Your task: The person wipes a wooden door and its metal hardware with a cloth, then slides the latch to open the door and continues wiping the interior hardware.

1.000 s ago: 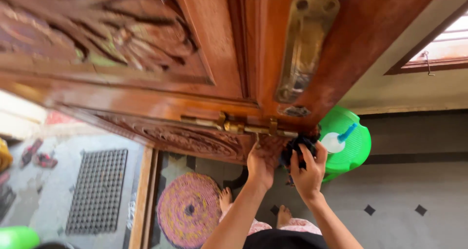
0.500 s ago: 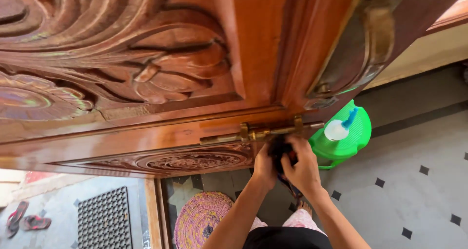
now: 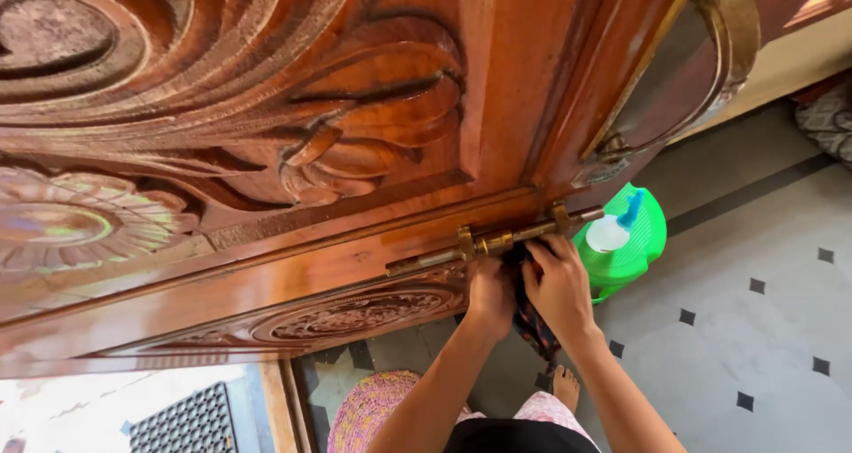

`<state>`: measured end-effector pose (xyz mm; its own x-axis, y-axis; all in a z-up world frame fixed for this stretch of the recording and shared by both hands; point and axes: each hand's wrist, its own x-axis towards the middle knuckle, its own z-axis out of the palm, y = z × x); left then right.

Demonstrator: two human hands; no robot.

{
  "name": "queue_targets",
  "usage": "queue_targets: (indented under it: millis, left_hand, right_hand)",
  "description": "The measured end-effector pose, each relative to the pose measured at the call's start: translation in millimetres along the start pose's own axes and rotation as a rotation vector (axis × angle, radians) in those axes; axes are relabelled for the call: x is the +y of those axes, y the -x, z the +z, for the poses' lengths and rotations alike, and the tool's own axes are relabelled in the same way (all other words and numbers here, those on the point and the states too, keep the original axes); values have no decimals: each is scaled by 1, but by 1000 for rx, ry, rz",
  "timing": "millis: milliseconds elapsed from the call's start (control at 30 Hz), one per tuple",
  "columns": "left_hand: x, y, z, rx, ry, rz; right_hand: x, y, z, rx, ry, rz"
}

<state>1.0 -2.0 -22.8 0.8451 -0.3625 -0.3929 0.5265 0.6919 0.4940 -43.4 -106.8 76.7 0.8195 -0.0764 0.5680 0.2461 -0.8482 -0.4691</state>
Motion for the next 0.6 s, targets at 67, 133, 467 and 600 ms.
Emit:
queue_targets:
  millis: [67,133,467,600]
  left_hand:
    - [-5,-7,-4,-38,9,42]
    - [-3,-5,-1,-30,61,101]
    - [-27,-30,-37,-110,53,106]
    - [12,17,27,17,130,-28]
  right_hand:
    - [-1,-2,-1,27,20,16]
    - [-12,3,-13,-8,-4,-7]
    - [-6,-3,-10,-35,46,-8]
    - [-2,5,-18,-79,-8,-49]
